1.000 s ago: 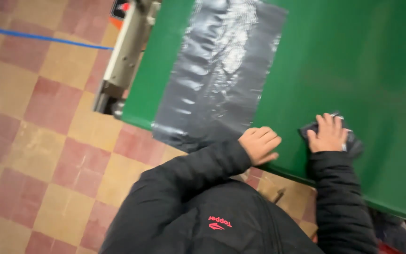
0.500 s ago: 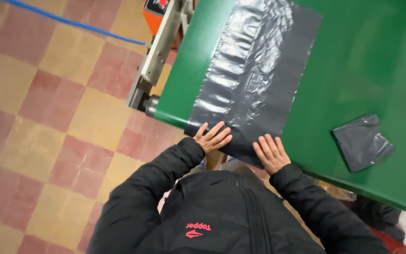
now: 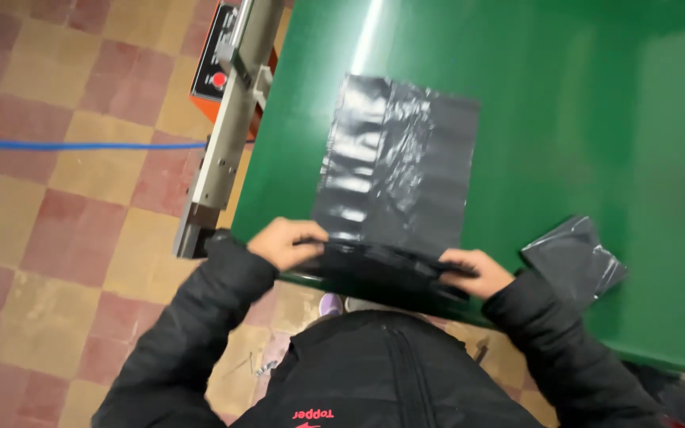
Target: Folding black plastic bags on a conveyor belt and placing them into a storage crate.
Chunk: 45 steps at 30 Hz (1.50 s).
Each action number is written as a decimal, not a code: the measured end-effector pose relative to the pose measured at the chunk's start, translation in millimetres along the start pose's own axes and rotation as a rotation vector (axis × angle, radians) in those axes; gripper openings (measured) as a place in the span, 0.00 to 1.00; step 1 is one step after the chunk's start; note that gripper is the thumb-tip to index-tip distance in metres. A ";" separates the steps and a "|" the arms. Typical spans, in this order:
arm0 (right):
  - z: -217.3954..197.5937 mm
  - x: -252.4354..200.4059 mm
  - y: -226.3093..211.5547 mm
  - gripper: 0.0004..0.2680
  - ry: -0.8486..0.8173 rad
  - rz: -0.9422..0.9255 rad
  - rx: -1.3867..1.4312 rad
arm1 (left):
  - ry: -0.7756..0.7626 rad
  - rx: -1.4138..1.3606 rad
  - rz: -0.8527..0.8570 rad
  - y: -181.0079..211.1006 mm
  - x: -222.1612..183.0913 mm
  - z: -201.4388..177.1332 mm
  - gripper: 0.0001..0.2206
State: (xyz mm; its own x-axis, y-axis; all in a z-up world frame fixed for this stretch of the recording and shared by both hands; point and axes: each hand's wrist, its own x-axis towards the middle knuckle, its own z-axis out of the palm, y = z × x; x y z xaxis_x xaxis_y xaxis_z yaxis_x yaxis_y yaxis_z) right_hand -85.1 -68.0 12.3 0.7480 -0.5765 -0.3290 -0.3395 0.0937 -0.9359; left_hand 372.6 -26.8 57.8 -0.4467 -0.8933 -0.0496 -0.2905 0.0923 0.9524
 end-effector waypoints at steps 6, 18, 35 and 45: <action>-150.5 97.6 -33.2 0.13 0.364 -0.185 0.135 | 0.326 -0.068 0.063 -76.3 221.9 -53.6 0.10; -216.2 227.0 -19.3 0.16 0.724 -0.308 -0.945 | 0.656 0.309 -0.166 -132.5 313.9 -48.4 0.12; -81.0 158.1 -106.8 0.07 0.919 -0.267 -1.074 | 0.238 -1.337 -0.439 -112.1 212.1 -2.8 0.46; 28.0 94.9 -41.9 0.08 0.984 -0.326 -1.166 | 0.521 -0.399 -0.058 -180.8 121.0 11.9 0.31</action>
State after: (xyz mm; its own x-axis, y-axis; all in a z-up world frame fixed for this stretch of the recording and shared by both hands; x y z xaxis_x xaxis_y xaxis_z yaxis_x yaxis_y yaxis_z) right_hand 16.2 -103.9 16.8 0.3791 -0.7747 0.5061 -0.8304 -0.5261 -0.1834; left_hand 361.0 -146.4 -123.9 0.0572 -0.9972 -0.0477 0.0787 -0.0431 0.9960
